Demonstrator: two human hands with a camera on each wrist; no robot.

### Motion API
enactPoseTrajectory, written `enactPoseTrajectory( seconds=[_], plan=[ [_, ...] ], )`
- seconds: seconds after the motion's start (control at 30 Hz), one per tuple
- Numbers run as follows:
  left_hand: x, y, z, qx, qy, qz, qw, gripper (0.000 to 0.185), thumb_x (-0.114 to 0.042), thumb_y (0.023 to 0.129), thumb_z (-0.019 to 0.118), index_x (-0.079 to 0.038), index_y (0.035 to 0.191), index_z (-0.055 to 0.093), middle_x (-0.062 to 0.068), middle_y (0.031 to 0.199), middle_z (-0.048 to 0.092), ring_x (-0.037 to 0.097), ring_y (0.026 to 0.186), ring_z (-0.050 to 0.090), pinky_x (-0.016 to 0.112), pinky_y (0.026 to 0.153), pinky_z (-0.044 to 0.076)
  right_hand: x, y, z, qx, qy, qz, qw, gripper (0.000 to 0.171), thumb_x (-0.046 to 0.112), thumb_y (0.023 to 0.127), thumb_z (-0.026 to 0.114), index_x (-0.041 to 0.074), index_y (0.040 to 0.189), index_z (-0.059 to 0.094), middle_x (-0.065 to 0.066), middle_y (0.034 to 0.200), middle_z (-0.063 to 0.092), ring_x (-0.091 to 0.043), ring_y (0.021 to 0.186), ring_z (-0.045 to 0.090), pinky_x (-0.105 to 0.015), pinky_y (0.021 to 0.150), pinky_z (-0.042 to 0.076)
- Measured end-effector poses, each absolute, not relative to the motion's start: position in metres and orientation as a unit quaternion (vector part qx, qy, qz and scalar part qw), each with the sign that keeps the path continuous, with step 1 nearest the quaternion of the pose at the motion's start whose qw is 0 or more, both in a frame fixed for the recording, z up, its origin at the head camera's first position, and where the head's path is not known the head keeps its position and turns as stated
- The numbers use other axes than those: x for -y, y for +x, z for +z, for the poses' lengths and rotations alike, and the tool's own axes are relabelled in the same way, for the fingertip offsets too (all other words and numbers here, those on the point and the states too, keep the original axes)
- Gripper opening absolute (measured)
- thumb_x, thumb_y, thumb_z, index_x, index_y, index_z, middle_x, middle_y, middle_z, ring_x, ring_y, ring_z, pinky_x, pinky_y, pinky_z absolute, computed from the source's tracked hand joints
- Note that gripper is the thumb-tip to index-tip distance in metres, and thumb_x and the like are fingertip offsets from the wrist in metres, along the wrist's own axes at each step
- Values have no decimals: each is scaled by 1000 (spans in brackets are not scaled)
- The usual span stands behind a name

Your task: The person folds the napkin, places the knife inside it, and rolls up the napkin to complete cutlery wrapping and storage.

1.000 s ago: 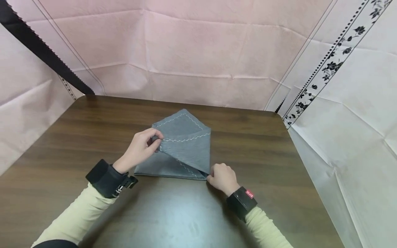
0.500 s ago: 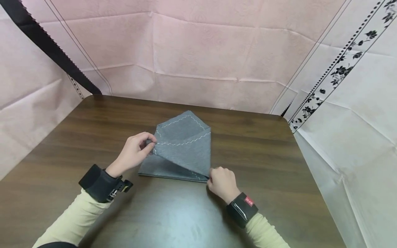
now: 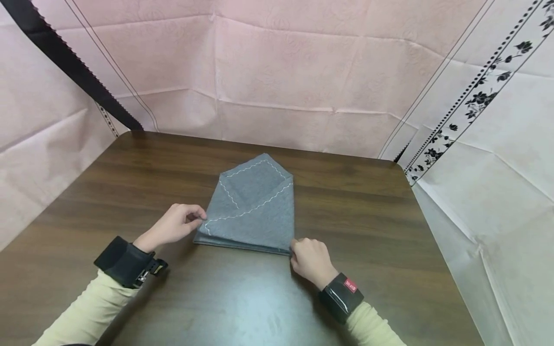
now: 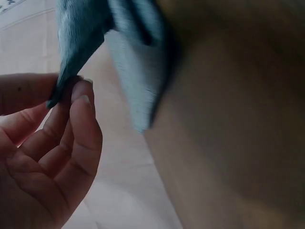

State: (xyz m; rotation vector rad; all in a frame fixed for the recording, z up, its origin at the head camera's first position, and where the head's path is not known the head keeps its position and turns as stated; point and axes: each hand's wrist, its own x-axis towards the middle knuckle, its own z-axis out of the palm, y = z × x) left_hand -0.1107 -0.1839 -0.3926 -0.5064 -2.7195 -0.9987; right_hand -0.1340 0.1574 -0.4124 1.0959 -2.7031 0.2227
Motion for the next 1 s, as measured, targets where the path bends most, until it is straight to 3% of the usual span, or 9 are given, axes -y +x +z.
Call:
enactPoseTrajectory(
  seconds=[0.1,0.2,0.3,0.37,0.6,0.83,1.0],
  plan=[
    [190,-109,-399,928,-170,-324,68,11,5,79,59,-3,82,65,-1,70,59,11,62,48,29,59,42,-155,-133,-413,913,378,87,125,27,3,66,63,17,59,41,10,57,36,-8,48,39,-25,39,30],
    [193,-108,-405,932,-170,-317,45,10,5,79,60,-3,82,65,0,72,60,11,64,51,30,62,44,-151,-133,-412,897,401,115,143,16,2,64,64,14,71,56,7,67,47,-11,61,49,-28,46,40],
    [193,-107,-409,934,-176,-309,26,11,4,79,61,-4,84,66,0,75,62,11,67,54,31,64,46,-147,-134,-412,878,436,128,150,23,4,66,66,10,89,65,2,83,56,-15,77,54,-31,60,47],
    [192,-106,-410,935,-179,-307,19,10,3,80,61,-4,85,67,0,77,62,11,68,54,31,65,46,-145,-135,-412,869,455,121,149,25,5,69,68,8,93,67,0,88,59,-16,80,54,-31,65,47],
    [188,-107,-408,938,-188,-291,13,10,0,81,62,-4,88,66,4,83,64,14,74,56,33,69,46,-146,-141,-414,861,470,62,183,15,0,67,69,11,77,68,2,72,57,-16,68,57,-30,57,43],
    [182,-106,-412,950,-199,-240,5,12,0,82,62,-2,93,65,7,89,63,20,80,59,35,69,48,-150,-139,-411,871,463,38,160,14,-3,69,67,10,73,69,-1,68,59,-17,64,59,-32,58,45],
    [177,-96,-411,962,-231,-132,59,11,-4,80,67,-4,91,66,9,91,57,23,81,56,33,62,48,-149,-136,-407,879,460,28,123,17,-4,68,63,8,76,72,-2,71,60,-18,65,59,-31,54,45]
  ],
)
